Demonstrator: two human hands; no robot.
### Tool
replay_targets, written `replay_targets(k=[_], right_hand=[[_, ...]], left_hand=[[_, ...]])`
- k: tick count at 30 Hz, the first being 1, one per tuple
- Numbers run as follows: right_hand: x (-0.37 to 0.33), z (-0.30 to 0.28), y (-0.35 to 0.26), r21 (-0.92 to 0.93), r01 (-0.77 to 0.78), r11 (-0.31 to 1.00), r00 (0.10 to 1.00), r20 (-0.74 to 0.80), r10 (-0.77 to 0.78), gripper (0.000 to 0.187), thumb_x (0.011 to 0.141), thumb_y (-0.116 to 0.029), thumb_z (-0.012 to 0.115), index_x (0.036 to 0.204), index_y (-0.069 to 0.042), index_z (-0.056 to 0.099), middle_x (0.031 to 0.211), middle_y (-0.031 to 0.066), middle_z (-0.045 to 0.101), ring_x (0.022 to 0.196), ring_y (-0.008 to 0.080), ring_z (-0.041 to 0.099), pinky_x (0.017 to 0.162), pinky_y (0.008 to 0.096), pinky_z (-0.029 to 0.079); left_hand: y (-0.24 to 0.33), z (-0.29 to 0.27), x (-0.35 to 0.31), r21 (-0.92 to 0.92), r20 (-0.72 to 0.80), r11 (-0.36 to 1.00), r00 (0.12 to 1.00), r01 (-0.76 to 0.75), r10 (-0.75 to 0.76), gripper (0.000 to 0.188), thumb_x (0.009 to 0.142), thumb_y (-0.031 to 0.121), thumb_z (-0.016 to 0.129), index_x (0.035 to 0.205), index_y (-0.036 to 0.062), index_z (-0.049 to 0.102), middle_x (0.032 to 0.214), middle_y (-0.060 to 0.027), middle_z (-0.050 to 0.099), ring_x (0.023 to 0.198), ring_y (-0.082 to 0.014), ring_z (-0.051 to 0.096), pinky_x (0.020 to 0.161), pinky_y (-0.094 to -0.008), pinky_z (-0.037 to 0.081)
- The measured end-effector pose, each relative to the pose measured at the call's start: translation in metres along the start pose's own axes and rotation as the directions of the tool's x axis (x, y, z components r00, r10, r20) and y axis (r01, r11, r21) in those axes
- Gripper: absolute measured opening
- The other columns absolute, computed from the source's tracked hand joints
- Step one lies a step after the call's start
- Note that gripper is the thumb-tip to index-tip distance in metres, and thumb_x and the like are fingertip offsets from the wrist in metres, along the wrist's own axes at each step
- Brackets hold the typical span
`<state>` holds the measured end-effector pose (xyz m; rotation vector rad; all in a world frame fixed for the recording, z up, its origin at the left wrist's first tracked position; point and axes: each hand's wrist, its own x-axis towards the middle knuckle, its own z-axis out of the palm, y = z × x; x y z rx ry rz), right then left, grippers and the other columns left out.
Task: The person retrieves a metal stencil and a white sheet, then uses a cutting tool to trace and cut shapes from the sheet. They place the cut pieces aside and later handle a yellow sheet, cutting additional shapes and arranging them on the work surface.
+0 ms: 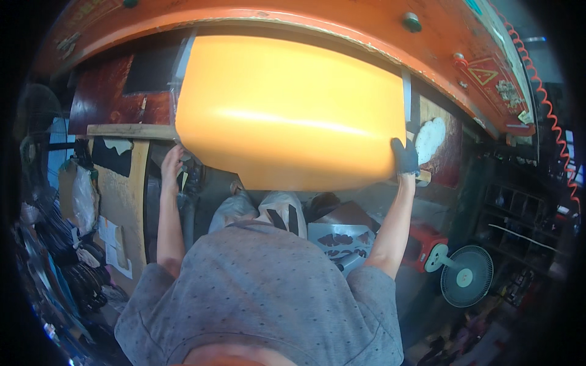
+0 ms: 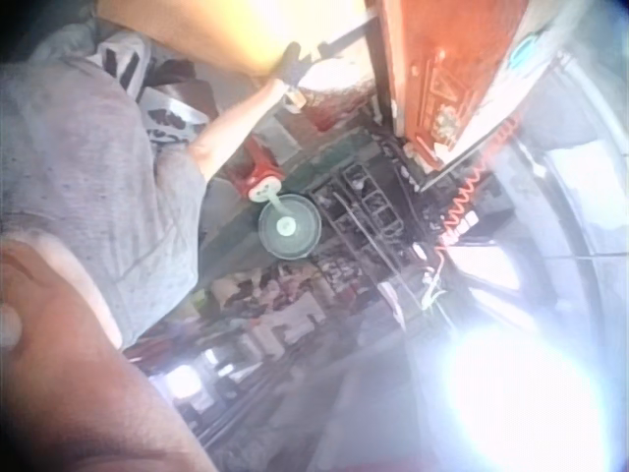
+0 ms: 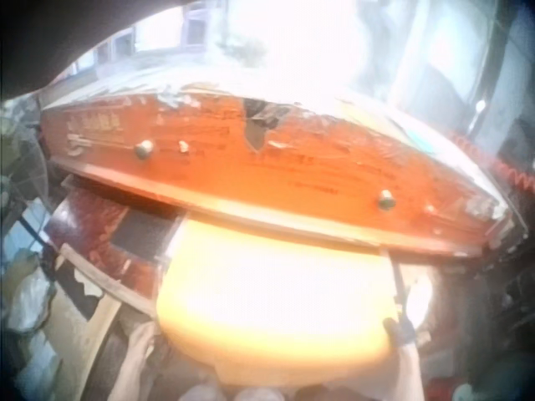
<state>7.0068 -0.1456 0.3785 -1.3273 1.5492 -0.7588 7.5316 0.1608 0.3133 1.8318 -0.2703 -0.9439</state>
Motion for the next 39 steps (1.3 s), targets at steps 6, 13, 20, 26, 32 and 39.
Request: replay_targets(k=[6,13,20,26,32,39], right_hand=[[0.000,-0.002,0.007,0.055,0.060,0.997,0.994,0.088,-0.065,0.041,0.082,-0.025,0.067,0.113,0.001,0.063,0.101,0.0086,0.066,0.085,0.0164,0.061,0.074,0.0308,0.049],[-0.011,-0.002,0.016,-0.296,0.048,0.954,0.997,-0.038,-0.062,0.049,0.075,-0.035,0.071,0.103,0.004,0.066,0.088,0.0127,0.070,0.076,0.0171,0.064,0.067,0.0328,0.050],[-0.019,0.027,-0.025,-0.186,0.039,0.982,0.989,-0.133,-0.064,0.035,0.079,-0.020,0.073,0.106,0.002,0.067,0.093,0.0092,0.069,0.077,0.0152,0.064,0.070,0.0294,0.052],[0.122,0.048,-0.091,-0.328,0.006,0.945,0.950,-0.293,-0.108,0.044,0.078,-0.035,0.069,0.108,-0.003,0.067,0.093,0.0118,0.069,0.080,0.0171,0.063,0.066,0.0329,0.049],[0.121,0.057,-0.026,-0.445,0.249,0.860,0.868,-0.292,-0.403,0.064,0.080,-0.032,0.069,0.130,0.001,0.047,0.120,0.0161,0.058,0.103,0.0240,0.058,0.087,0.0339,0.047],[0.002,0.070,0.018,-0.095,0.125,0.988,0.893,-0.422,-0.153,0.047,0.078,-0.021,0.071,0.119,-0.002,0.056,0.115,0.0107,0.059,0.107,0.0227,0.055,0.091,0.0363,0.046]], left_hand=[[0.003,0.019,-0.001,-0.185,0.277,0.975,0.945,-0.124,0.173,0.040,0.093,0.028,0.060,0.120,-0.0022,0.057,0.115,-0.0075,0.060,0.105,-0.0125,0.054,0.092,-0.0278,0.041],[0.065,-0.005,-0.018,-0.115,0.354,0.965,0.898,-0.236,0.262,0.034,0.089,0.008,0.063,0.119,-0.0045,0.056,0.107,-0.0072,0.064,0.096,-0.0123,0.059,0.085,-0.0264,0.047],[0.136,-0.006,0.018,0.343,0.264,0.759,0.832,-0.554,0.488,0.039,0.083,0.016,0.065,0.117,-0.0002,0.058,0.098,-0.0189,0.067,0.090,-0.0275,0.067,0.078,-0.0356,0.051],[0.243,0.075,0.093,0.885,0.248,0.218,0.812,-0.412,0.529,0.040,0.083,0.032,0.063,0.116,0.0083,0.058,0.099,-0.0189,0.066,0.092,-0.0366,0.064,0.080,-0.0472,0.050],[0.249,0.076,-0.023,0.389,0.441,0.072,0.254,-0.918,0.860,0.032,0.082,0.024,0.067,0.109,0.0074,0.066,0.102,-0.0116,0.068,0.092,-0.0293,0.066,0.078,-0.0388,0.052],[0.329,0.052,-0.158,-0.788,0.301,0.069,-0.285,-0.612,0.910,0.014,0.080,0.008,0.067,0.093,0.0040,0.070,0.080,-0.0075,0.068,0.070,-0.0198,0.063,0.066,-0.0304,0.050]])
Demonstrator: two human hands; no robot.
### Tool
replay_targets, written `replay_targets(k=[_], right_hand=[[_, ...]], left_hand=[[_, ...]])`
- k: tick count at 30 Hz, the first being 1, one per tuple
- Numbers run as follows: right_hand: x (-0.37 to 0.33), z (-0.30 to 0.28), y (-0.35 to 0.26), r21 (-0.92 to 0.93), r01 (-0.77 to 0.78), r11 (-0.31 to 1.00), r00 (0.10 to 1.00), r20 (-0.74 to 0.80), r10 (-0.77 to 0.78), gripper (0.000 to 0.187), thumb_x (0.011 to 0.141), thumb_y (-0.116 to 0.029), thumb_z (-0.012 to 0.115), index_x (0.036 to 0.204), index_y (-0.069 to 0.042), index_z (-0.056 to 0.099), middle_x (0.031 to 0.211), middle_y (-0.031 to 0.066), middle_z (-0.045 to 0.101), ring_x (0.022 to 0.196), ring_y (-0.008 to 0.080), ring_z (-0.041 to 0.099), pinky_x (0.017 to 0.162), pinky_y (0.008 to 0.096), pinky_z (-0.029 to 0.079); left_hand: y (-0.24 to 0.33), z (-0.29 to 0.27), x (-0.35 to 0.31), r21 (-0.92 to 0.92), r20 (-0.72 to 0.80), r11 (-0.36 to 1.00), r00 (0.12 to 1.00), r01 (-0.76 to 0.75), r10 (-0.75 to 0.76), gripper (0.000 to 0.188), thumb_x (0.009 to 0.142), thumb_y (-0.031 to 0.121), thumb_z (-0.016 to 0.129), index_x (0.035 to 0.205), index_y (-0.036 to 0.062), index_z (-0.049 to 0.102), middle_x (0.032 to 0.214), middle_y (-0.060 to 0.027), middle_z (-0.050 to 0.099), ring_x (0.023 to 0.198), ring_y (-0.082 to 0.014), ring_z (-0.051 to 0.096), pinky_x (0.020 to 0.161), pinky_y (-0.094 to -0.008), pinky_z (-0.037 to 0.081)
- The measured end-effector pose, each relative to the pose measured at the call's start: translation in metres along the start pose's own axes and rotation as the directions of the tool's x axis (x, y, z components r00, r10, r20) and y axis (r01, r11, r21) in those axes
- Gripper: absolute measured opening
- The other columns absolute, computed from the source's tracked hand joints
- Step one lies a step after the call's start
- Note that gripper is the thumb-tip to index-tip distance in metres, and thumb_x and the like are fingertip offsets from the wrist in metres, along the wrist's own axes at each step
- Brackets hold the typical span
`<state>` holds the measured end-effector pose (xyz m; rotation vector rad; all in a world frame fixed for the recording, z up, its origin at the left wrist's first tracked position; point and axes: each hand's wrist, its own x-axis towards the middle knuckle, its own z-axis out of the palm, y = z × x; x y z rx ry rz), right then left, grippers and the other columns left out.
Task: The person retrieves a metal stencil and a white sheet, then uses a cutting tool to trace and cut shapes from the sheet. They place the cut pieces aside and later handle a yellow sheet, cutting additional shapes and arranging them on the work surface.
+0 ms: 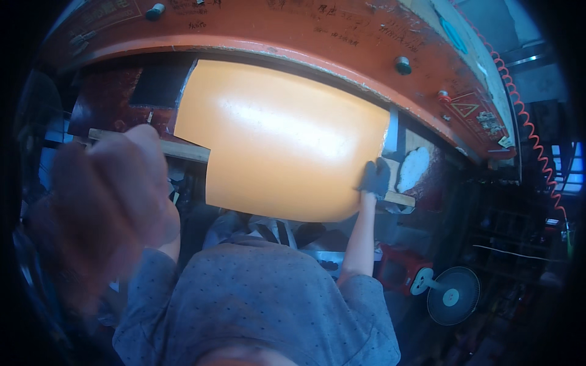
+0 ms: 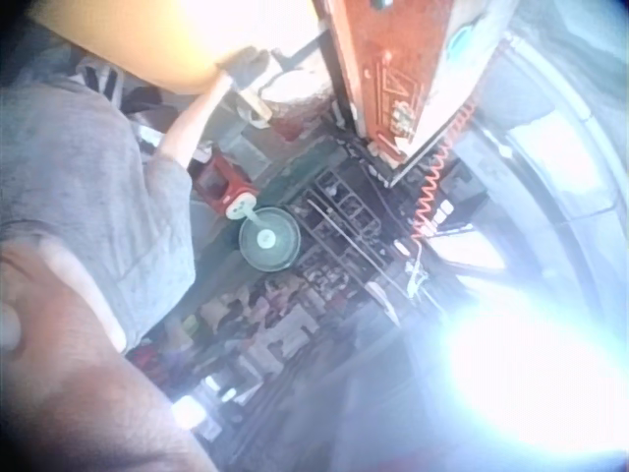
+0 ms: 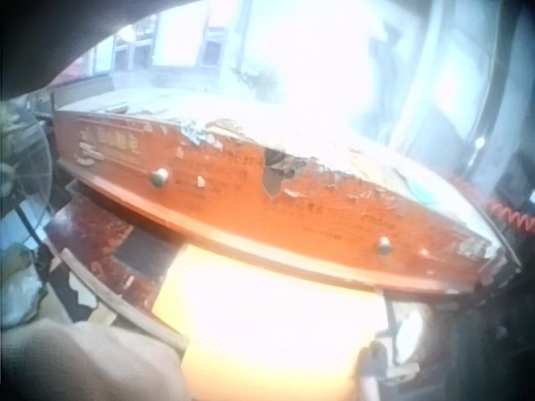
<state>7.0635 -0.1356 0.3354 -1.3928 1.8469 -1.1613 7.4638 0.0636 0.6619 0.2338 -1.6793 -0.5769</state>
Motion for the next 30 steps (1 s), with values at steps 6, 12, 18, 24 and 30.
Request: replay_targets(k=[6,12,18,24,30], right_hand=[[-0.006,-0.013,0.044,-0.293,0.340,0.894,0.939,0.059,-0.338,0.039,0.080,-0.027,0.069,0.111,-0.004,0.061,0.114,0.0137,0.060,0.106,0.0279,0.057,0.093,0.0384,0.045],[0.011,0.021,0.068,0.018,0.341,0.940,0.939,-0.053,-0.340,0.031,0.082,-0.004,0.066,0.110,0.000,0.054,0.098,0.0121,0.057,0.082,0.0187,0.059,0.070,0.0295,0.055],[-0.022,-0.004,0.020,-0.342,0.407,0.847,0.884,-0.086,-0.459,0.032,0.082,-0.026,0.065,0.104,-0.002,0.063,0.108,0.0152,0.063,0.100,0.0306,0.060,0.090,0.0392,0.046],[-0.034,0.000,-0.008,-0.297,0.304,0.905,0.925,-0.136,-0.355,0.032,0.078,-0.028,0.068,0.101,-0.006,0.065,0.106,0.0122,0.063,0.100,0.0284,0.061,0.089,0.0383,0.047],[-0.033,0.000,-0.011,-0.341,0.275,0.899,0.932,-0.136,-0.336,0.035,0.076,-0.026,0.071,0.103,-0.005,0.064,0.104,0.0124,0.064,0.097,0.0275,0.062,0.087,0.0376,0.048]], left_hand=[[0.024,0.010,0.019,-0.245,0.097,0.966,0.989,-0.081,0.107,0.013,0.081,0.010,0.067,0.092,0.0044,0.070,0.080,-0.0074,0.068,0.069,-0.0200,0.062,0.065,-0.0304,0.050],[0.043,0.007,0.038,-0.352,0.241,0.935,0.963,-0.033,0.124,0.011,0.082,0.011,0.066,0.091,0.0048,0.069,0.080,-0.0072,0.067,0.069,-0.0201,0.062,0.064,-0.0303,0.049],[0.039,0.008,0.035,-0.472,0.194,0.881,0.973,-0.019,0.124,0.010,0.083,0.012,0.065,0.089,0.0051,0.069,0.080,-0.0071,0.067,0.069,-0.0203,0.062,0.063,-0.0303,0.048],[0.010,0.009,0.042,-0.549,0.247,0.836,0.955,-0.002,0.164,0.010,0.084,0.013,0.064,0.088,0.0055,0.068,0.081,-0.0070,0.067,0.068,-0.0204,0.061,0.062,-0.0302,0.048],[0.006,0.011,0.053,-0.595,0.289,0.803,0.941,0.033,0.176,0.010,0.084,0.015,0.064,0.087,0.0059,0.068,0.081,-0.0069,0.067,0.068,-0.0206,0.061,0.061,-0.0302,0.047]])
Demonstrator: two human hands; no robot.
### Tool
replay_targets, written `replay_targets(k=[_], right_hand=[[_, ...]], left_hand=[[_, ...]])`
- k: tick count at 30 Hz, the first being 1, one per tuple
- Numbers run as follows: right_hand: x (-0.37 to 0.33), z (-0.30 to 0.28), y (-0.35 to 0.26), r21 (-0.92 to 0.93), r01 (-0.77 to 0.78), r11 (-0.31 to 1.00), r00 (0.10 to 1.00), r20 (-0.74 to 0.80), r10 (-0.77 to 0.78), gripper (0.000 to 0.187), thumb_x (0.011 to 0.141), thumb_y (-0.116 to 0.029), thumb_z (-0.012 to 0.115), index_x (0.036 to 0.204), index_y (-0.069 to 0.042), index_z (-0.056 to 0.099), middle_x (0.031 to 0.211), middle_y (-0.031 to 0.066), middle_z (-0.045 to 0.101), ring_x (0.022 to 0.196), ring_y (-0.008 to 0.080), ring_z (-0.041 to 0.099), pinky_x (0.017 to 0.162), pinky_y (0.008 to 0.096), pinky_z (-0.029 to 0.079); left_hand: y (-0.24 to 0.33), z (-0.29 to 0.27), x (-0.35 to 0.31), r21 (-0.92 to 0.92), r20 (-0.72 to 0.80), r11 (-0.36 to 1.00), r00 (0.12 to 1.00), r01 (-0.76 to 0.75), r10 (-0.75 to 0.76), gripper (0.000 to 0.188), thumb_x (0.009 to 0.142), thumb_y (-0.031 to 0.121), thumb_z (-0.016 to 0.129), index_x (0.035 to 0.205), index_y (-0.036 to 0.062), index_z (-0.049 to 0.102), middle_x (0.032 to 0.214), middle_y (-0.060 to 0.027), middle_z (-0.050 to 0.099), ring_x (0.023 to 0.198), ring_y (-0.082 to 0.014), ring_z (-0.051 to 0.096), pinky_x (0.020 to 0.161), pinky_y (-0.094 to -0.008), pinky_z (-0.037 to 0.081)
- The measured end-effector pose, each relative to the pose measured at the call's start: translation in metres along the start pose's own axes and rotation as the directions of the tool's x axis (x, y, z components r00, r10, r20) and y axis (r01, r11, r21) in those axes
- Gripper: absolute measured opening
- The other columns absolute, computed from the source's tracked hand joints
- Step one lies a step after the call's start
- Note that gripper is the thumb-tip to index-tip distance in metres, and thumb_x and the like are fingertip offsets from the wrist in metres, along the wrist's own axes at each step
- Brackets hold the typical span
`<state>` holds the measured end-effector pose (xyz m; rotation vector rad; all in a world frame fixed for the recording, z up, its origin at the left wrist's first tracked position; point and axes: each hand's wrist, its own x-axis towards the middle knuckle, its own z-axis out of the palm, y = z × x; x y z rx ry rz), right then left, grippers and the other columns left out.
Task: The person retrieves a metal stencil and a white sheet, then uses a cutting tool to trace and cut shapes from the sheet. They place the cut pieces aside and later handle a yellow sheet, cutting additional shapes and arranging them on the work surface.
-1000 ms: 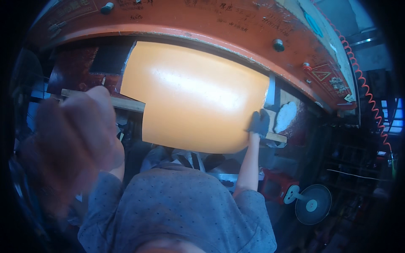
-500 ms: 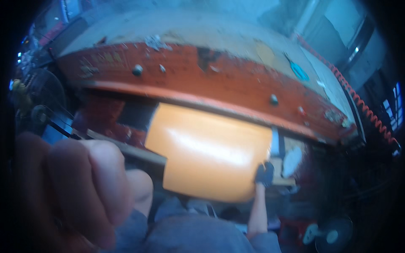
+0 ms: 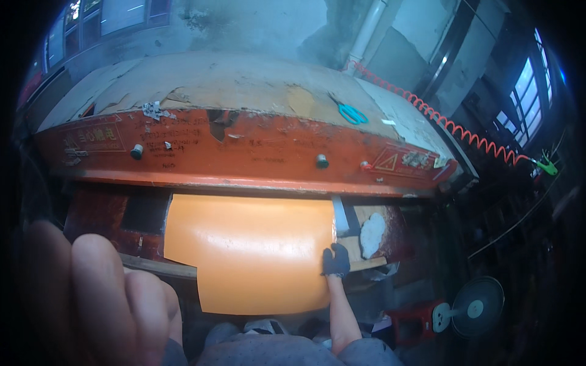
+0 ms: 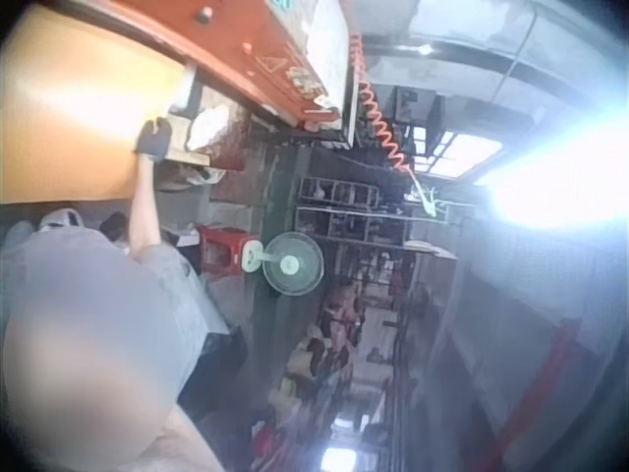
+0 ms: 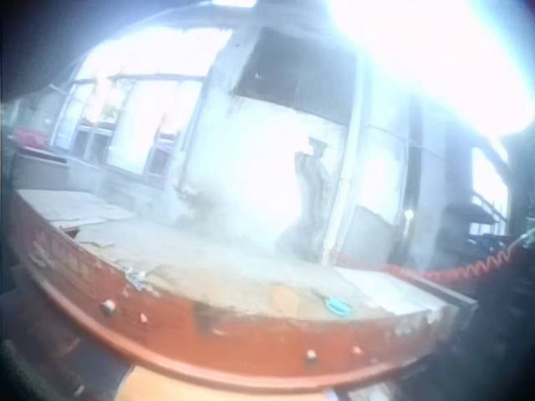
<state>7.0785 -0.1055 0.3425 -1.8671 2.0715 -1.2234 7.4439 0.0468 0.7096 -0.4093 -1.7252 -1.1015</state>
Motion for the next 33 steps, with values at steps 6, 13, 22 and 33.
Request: replay_targets(k=[6,13,22,33], right_hand=[[-0.002,-0.003,-0.007,-0.048,-0.084,0.995,0.996,0.035,0.086,0.036,0.079,-0.033,0.066,0.103,-0.008,0.066,0.110,0.0117,0.064,0.104,0.0287,0.060,0.091,0.0375,0.046],[0.000,-0.005,-0.009,-0.034,-0.071,0.997,0.997,0.031,0.073,0.036,0.077,-0.033,0.068,0.104,-0.009,0.066,0.111,0.0115,0.064,0.104,0.0275,0.060,0.091,0.0375,0.047],[0.001,-0.003,-0.007,-0.028,-0.090,0.996,0.995,0.045,0.091,0.038,0.077,-0.034,0.068,0.105,-0.009,0.065,0.110,0.0109,0.064,0.105,0.0281,0.060,0.091,0.0369,0.046],[0.026,-0.007,0.005,0.085,-0.297,0.951,0.929,0.255,0.267,0.066,0.074,-0.039,0.072,0.125,-0.002,0.053,0.123,0.0170,0.059,0.113,0.0286,0.056,0.095,0.0371,0.044]], left_hand=[[0.005,0.008,0.005,-0.075,0.029,0.997,1.000,-0.008,0.011,0.011,0.085,0.016,0.063,0.085,0.0063,0.067,0.081,-0.0068,0.067,0.068,-0.0207,0.061,0.060,-0.0301,0.047],[0.008,0.011,0.021,-0.078,0.070,0.997,0.998,-0.002,0.007,0.012,0.086,0.018,0.062,0.084,0.0067,0.067,0.081,-0.0066,0.067,0.067,-0.0209,0.061,0.059,-0.0301,0.046],[0.017,0.017,0.029,-0.074,0.095,0.997,0.996,0.010,-0.003,0.015,0.088,0.020,0.061,0.082,0.0073,0.066,0.081,-0.0064,0.066,0.067,-0.0211,0.060,0.057,-0.0300,0.045],[-0.037,-0.019,-0.271,0.048,-0.969,0.306,0.119,0.951,-0.219,0.029,0.087,0.017,0.063,0.113,0.0028,0.062,0.115,-0.0149,0.056,0.095,-0.0197,0.056,0.082,-0.0305,0.046]])
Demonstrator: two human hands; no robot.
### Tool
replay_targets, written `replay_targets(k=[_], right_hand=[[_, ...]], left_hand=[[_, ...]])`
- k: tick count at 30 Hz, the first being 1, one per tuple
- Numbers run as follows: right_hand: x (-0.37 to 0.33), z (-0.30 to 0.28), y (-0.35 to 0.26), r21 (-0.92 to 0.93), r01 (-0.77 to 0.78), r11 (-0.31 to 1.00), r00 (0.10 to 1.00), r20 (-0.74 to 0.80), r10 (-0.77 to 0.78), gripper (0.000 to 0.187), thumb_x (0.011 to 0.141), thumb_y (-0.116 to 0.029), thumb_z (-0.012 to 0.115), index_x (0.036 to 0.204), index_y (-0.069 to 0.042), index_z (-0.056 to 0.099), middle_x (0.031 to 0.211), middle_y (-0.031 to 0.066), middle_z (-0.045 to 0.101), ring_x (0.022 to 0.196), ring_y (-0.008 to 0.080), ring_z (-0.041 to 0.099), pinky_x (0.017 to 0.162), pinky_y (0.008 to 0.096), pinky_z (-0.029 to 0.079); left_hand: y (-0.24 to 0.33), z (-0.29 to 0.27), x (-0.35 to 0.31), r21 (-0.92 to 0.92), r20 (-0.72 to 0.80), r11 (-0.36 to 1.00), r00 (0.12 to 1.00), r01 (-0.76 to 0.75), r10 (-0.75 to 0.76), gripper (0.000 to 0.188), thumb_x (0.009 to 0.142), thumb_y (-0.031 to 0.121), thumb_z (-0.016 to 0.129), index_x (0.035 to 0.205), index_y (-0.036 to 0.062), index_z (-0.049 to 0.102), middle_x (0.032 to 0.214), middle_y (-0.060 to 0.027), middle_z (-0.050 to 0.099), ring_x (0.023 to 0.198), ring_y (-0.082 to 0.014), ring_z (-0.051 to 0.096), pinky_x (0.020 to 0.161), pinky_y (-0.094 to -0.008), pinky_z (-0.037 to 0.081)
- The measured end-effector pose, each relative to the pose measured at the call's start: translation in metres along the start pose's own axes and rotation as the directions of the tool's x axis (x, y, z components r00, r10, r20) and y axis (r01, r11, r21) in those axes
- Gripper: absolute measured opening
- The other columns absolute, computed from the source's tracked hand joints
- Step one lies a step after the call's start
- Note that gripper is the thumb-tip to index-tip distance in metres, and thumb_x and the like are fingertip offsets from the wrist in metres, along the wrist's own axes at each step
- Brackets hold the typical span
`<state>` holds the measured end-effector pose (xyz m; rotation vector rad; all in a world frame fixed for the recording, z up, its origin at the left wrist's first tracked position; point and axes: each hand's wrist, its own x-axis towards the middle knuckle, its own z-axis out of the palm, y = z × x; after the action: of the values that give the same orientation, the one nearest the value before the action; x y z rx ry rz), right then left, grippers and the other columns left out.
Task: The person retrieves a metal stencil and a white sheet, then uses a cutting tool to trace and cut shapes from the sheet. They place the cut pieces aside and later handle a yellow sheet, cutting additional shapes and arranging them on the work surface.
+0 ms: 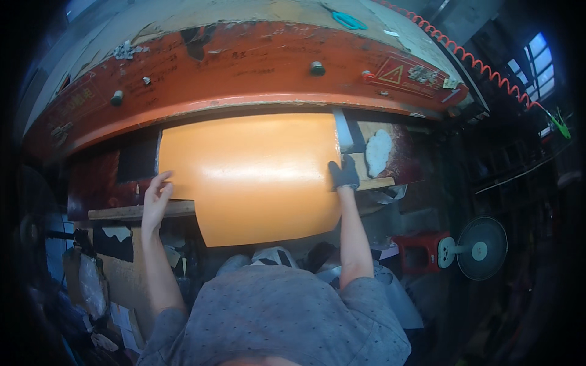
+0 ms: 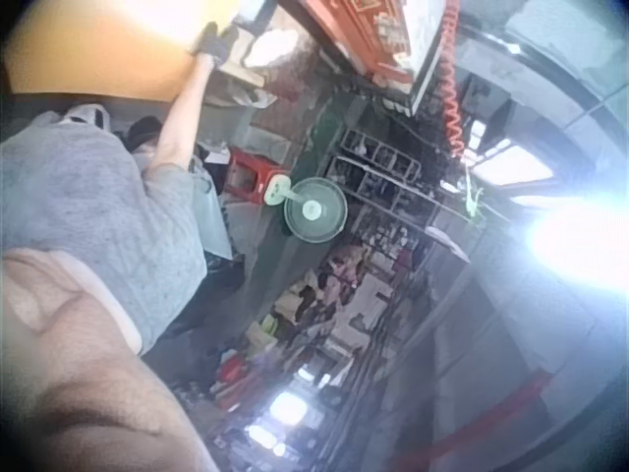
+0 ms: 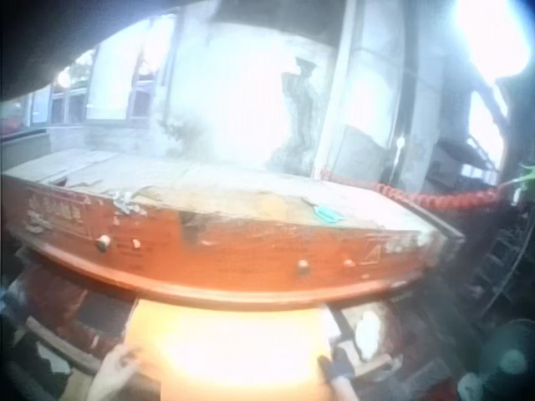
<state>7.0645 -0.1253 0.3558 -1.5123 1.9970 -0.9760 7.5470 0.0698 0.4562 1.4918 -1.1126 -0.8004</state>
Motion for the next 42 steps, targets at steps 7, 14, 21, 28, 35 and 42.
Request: replay_targets(k=[7,14,21,28,35,42], right_hand=[[0.032,-0.026,-0.016,0.156,-0.283,0.946,0.834,0.528,0.162,0.055,0.075,-0.038,0.071,0.111,0.004,0.063,0.100,0.0144,0.067,0.084,0.0216,0.064,0.069,0.0333,0.051],[-0.003,-0.026,-0.026,-0.267,-0.018,0.964,0.987,0.152,0.060,0.058,0.075,-0.045,0.066,0.111,0.000,0.064,0.105,0.0158,0.067,0.091,0.0253,0.065,0.079,0.0347,0.050],[0.016,-0.025,-0.005,-0.202,-0.162,0.966,0.956,0.210,0.205,0.064,0.077,-0.052,0.062,0.111,0.002,0.063,0.110,0.0197,0.064,0.099,0.0289,0.061,0.085,0.0378,0.047],[0.084,0.011,-0.051,0.005,-0.149,0.989,0.984,0.101,0.148,0.047,0.074,-0.036,0.069,0.095,0.006,0.065,0.086,0.0178,0.068,0.076,0.0234,0.063,0.067,0.0375,0.048],[0.130,0.029,-0.053,0.131,0.026,0.991,0.999,-0.041,-0.021,0.041,0.081,-0.027,0.069,0.113,-0.003,0.061,0.092,0.0069,0.065,0.080,0.0145,0.058,0.071,0.0300,0.048],[0.027,-0.012,0.017,-0.003,-0.086,0.996,0.994,0.064,0.086,0.036,0.082,-0.024,0.068,0.108,0.001,0.064,0.097,0.0096,0.067,0.086,0.0152,0.061,0.075,0.0298,0.049]], left_hand=[[-0.124,-0.043,-0.004,0.036,-0.252,0.990,0.960,0.135,-0.122,0.053,0.089,0.025,0.064,0.130,-0.0044,0.049,0.104,-0.0131,0.066,0.090,-0.0196,0.063,0.081,-0.0280,0.049],[-0.095,-0.054,0.037,0.494,-0.201,0.764,0.910,0.415,-0.363,0.067,0.085,0.053,0.058,0.126,0.0009,0.054,0.104,-0.0165,0.067,0.096,-0.0271,0.064,0.085,-0.0367,0.047],[-0.107,-0.023,0.055,-0.100,-0.059,0.981,0.983,0.168,-0.174,0.041,0.088,0.025,0.064,0.114,-0.0058,0.058,0.110,-0.0166,0.064,0.102,-0.0212,0.061,0.085,-0.0309,0.046],[-0.080,-0.014,0.131,0.375,-0.216,0.927,0.974,0.020,0.066,0.026,0.081,0.022,0.067,0.096,0.0010,0.060,0.091,-0.0199,0.066,0.086,-0.0379,0.064,0.072,-0.0388,0.049],[-0.089,0.003,0.169,0.107,-0.534,0.994,0.844,0.019,0.041,0.031,0.090,0.028,0.063,0.106,0.0024,0.063,0.096,-0.0106,0.068,0.084,-0.0228,0.064,0.073,-0.0293,0.049],[-0.087,0.007,0.030,-0.194,-0.192,0.921,0.908,0.337,-0.373,0.026,0.093,0.022,0.059,0.113,0.0049,0.063,0.092,-0.0019,0.066,0.073,-0.0059,0.059,0.061,-0.0184,0.046]])
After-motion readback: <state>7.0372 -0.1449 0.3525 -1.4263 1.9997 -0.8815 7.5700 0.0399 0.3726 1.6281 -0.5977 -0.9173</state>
